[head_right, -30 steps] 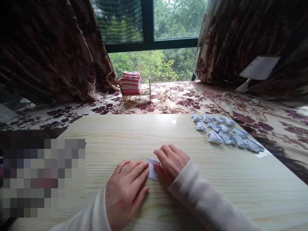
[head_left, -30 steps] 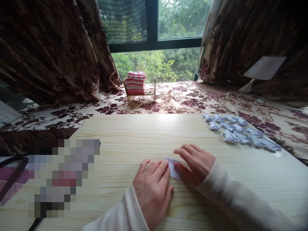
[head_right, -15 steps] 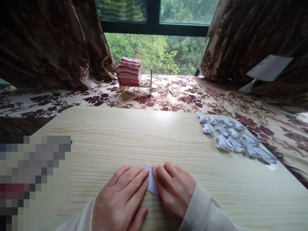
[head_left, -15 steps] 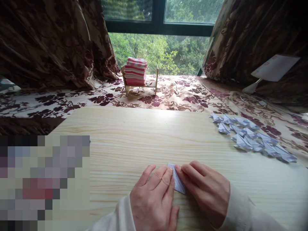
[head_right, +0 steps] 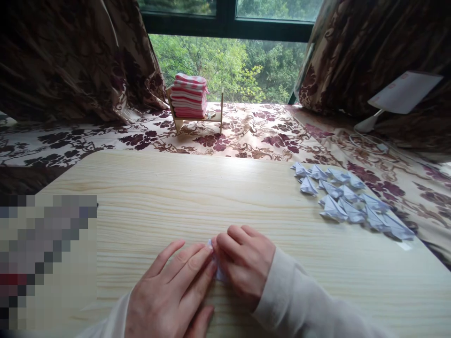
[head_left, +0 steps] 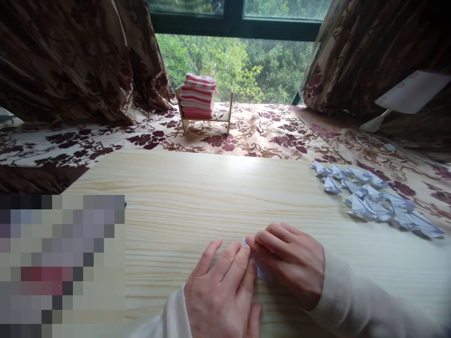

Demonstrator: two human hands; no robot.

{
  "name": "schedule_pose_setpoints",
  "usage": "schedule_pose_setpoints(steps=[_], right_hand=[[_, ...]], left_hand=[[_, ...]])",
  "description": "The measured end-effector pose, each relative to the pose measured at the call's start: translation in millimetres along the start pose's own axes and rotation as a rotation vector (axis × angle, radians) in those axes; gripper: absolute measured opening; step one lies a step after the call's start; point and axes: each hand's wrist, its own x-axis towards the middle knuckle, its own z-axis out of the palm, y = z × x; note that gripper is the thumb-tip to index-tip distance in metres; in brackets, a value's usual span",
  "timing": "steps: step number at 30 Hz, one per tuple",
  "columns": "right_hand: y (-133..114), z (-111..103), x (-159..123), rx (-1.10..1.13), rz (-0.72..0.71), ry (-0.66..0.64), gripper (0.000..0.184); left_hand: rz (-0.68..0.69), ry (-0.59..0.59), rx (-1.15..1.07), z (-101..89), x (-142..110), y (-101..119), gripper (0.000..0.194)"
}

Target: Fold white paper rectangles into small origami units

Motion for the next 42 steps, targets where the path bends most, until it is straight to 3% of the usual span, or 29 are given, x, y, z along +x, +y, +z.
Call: schedule_pose_setpoints(steps=[5,11,19,26,31,42], right_hand=[[1.3,-5.6,-4.7,-0.012,-0.020,-0.094,0.035],[-2.0,-3.6,-5.9,-0.003,0.025,-0.006,0.040],[4.5,-26.2,-26.5,0.009,0.074,-0.131,0.031],[-20.8,-9.1,-26.4,-0.085,0.198,-0.074,0.031],[-24.0,-2.4,-24.2,-0.083,0.178,-0.041,0.033],[-24.8,-1.8,-23.3,-0.064,0.188,-0.006,0.033]], left_hand=[[-0.022,-0.027,-0.013,-2.5,0.6,-0.1,0.030],[-0.048,-0.041,-0.031,-1.0,1.3,1.7,0.032],[-0.015,-0.032,-0.016,-0.5,2.3,1.3,0.034],[-0.020,-0.071,-0.045,-4.6,-1.8,3.8,0.035],[-0.075,-0.132,-0.201,-10.5,10.2,-3.1,0.030],[-0.028,-0.230,-0.046,-2.3,24.7,-18.9,0.025]])
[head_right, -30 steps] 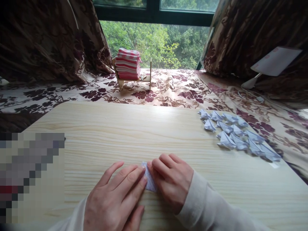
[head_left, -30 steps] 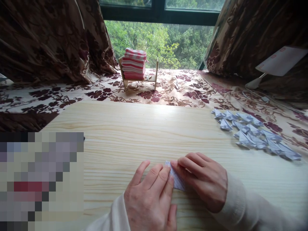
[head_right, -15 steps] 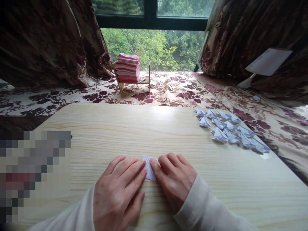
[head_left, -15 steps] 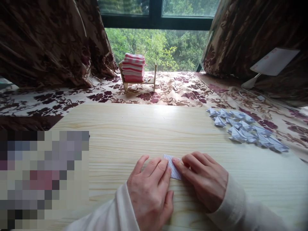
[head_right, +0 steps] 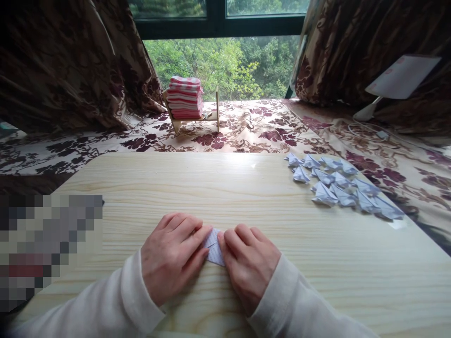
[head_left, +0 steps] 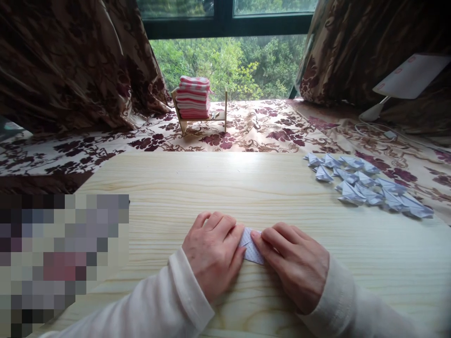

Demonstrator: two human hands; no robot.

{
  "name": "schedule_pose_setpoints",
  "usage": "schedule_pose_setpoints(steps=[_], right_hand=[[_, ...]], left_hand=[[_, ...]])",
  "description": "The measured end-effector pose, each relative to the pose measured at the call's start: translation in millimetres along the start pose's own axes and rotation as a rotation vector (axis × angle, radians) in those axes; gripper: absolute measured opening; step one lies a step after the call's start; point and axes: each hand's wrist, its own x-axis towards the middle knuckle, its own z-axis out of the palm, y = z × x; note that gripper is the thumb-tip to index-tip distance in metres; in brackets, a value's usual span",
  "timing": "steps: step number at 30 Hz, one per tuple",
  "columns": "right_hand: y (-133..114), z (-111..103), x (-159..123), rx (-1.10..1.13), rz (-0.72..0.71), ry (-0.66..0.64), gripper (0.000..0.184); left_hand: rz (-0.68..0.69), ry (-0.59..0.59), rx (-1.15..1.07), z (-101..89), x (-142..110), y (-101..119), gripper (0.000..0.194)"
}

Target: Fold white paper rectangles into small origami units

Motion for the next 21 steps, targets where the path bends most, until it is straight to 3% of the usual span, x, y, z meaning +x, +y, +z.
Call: schedule_pose_setpoints(steps=[7,11,15,21], right_hand=[[1.0,2.7,1.5,-0.028,-0.028,0.037,0.033],[-2.3,6.1,2.7,-0.083,-0.046,0.086,0.032],[5.8,1.4,0.4,-0.076,-0.030,0.033,0.025],[16.6,-11.5,-4.7,-0.028,0.052,-0.033,0.030]], left_hand=[[-0.013,-0.025,0.039,-16.6,-2.1,-14.8,0.026],[-0.053,0.059,0.030,-19.8,-15.0,3.7,0.033],[-0.047,0.028,0.004,-7.6,-32.3,27.0,0.041],[-0.047,0.036,0.022,-2.0,-35.8,27.4,0.041]])
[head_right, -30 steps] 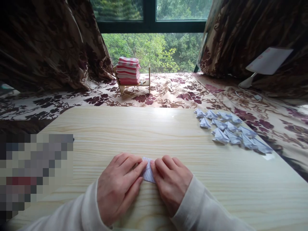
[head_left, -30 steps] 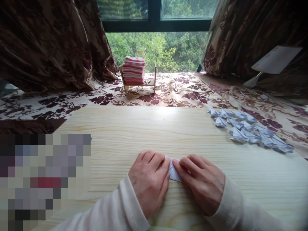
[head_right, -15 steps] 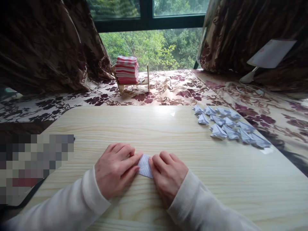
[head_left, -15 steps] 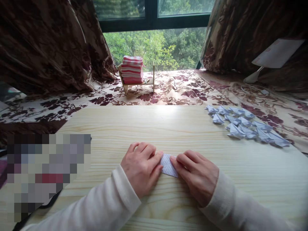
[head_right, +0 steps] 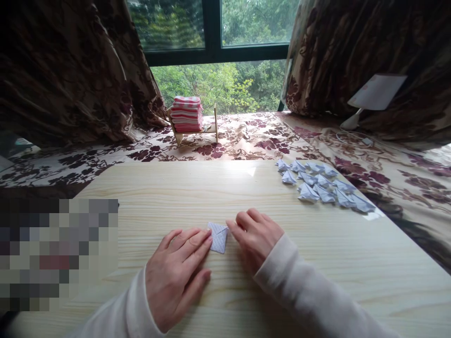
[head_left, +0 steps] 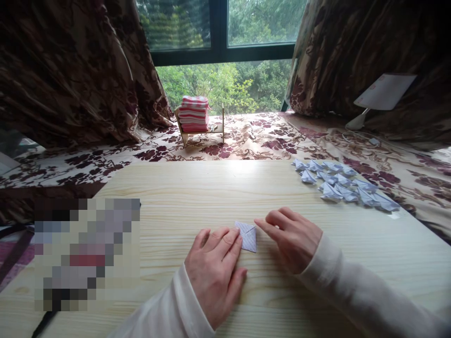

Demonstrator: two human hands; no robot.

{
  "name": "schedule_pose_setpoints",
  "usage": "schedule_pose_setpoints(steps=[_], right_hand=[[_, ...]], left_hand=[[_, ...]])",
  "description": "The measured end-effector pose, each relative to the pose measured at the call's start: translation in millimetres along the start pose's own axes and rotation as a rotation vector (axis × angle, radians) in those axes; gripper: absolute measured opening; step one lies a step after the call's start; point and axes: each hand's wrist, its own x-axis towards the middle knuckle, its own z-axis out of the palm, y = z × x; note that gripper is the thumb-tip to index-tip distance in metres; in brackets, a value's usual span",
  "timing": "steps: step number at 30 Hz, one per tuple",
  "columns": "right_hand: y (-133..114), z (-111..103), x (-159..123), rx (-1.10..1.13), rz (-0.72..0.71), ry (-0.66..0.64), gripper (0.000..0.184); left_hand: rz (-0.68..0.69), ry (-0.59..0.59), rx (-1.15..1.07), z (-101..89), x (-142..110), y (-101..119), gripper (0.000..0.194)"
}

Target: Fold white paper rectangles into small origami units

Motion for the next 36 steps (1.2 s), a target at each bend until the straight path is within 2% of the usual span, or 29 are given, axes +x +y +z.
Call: schedule_pose_setpoints(steps=[2,5,9,12,15,17,20,23,26,29,31,33,35,36], right_hand=[[-8.2,2.1,-1.5,-0.030,-0.026,-0.003,0.033],[-20.8,8.6,-1.5,-0.133,-0.024,-0.011,0.028],[-14.0,7.3,2.8,-0.209,-0.013,-0.060,0.023],[-2.0,-3.8,4.5,-0.139,0.030,-0.098,0.023],[-5.8,-13.8,0.9,-0.001,-0.059,-0.106,0.037],[-16.6,-16.2,-2.8,0.015,-0.116,-0.163,0.039],[-31.6,-14.7,-5.4,-0.019,-0.141,-0.204,0.033],[-36.1,-10.7,-3.8,-0.032,-0.164,-0.185,0.031],[-34.7,-6.2,-2.9,-0.015,-0.172,-0.123,0.031],[-34.4,-3.5,-4.0,0.007,-0.153,-0.057,0.032],[-35.5,-3.3,-2.6,0.020,-0.136,-0.063,0.031],[-37.1,-2.7,2.2,0.026,-0.122,-0.075,0.029],[-38.6,-0.1,8.8,0.030,-0.107,-0.071,0.028],[-39.4,1.9,11.4,0.032,-0.091,-0.068,0.029]], left_hand=[[-0.002,-0.001,0.001,-0.3,1.2,-0.5,0.041],[0.003,-0.004,-0.008,-0.3,2.2,0.9,0.040],[0.019,-0.002,-0.010,-2.7,0.9,-2.3,0.040],[0.125,-0.007,-0.035,-8.6,-2.9,-13.5,0.033],[0.251,-0.021,-0.062,-16.7,-8.1,-25.8,0.029],[0.269,-0.022,-0.067,-22.3,-11.3,-28.5,0.030],[0.207,0.028,-0.045,-27.1,-16.0,-20.4,0.030],[0.098,0.111,-0.025,-20.0,-21.9,-5.2,0.034],[0.012,0.188,-0.017,-0.3,-27.2,4.3,0.042],[-0.013,0.307,0.004,17.4,-29.5,4.2,0.043],[-0.007,0.354,0.006,20.6,-29.5,0.3,0.042],[0.013,0.320,0.014,17.3,-29.3,-4.4,0.039],[0.082,0.108,0.047,12.0,-29.9,-7.9,0.038],[0.111,0.098,0.056,10.2,-30.5,-8.6,0.038]])
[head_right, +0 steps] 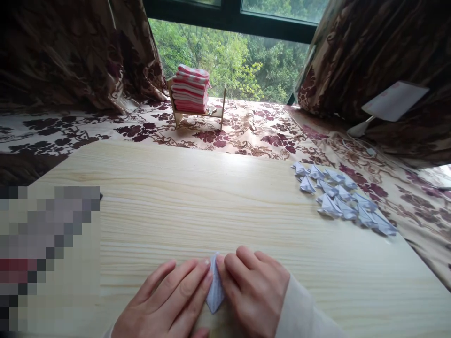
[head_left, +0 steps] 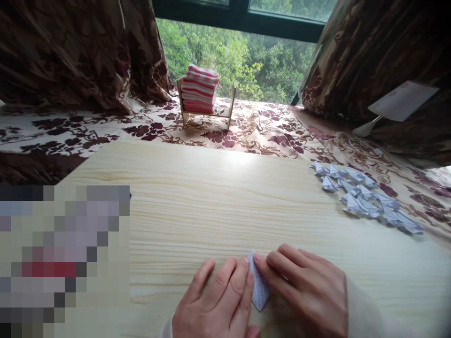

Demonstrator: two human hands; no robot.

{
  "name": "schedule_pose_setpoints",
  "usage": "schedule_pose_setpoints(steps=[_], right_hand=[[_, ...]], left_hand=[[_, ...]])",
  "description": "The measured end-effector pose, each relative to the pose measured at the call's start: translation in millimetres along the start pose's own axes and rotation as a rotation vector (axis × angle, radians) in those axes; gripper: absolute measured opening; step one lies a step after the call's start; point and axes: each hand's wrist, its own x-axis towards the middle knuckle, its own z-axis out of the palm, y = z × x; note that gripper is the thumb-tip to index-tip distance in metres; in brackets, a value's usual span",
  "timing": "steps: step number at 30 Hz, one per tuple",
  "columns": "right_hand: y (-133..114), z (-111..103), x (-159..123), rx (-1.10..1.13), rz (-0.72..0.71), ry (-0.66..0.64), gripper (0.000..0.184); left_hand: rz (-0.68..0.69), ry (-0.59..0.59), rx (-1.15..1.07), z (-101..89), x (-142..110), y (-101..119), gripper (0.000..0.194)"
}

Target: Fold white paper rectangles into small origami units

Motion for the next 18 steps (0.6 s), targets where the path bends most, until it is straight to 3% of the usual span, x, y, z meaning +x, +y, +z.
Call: schedule_pose_setpoints(steps=[5,8,11,12,16,18], right_hand=[[-1.8,4.9,-9.8,0.008,0.001,0.004,0.029],[2.0,-6.4,-27.6,-0.025,-0.054,-0.027,0.030],[12.5,-21.9,-33.6,0.073,0.020,-0.133,0.031],[16.9,-25.1,-31.2,0.153,0.074,-0.170,0.031],[31.6,-20.7,-5.0,0.347,0.170,-0.112,0.030],[34.2,-13.9,11.9,0.416,0.158,-0.224,0.040]], left_hand=[[-0.156,0.104,-0.085,1.4,-0.1,6.4,0.034],[-0.203,0.113,-0.122,2.3,2.9,9.8,0.032],[-0.175,0.183,-0.138,-1.0,6.3,7.9,0.034],[-0.154,0.184,-0.150,-3.1,7.2,6.8,0.033],[-0.178,0.083,-0.204,-12.4,10.8,7.1,0.033],[-0.257,0.082,-0.174,-15.3,12.9,10.3,0.040]])
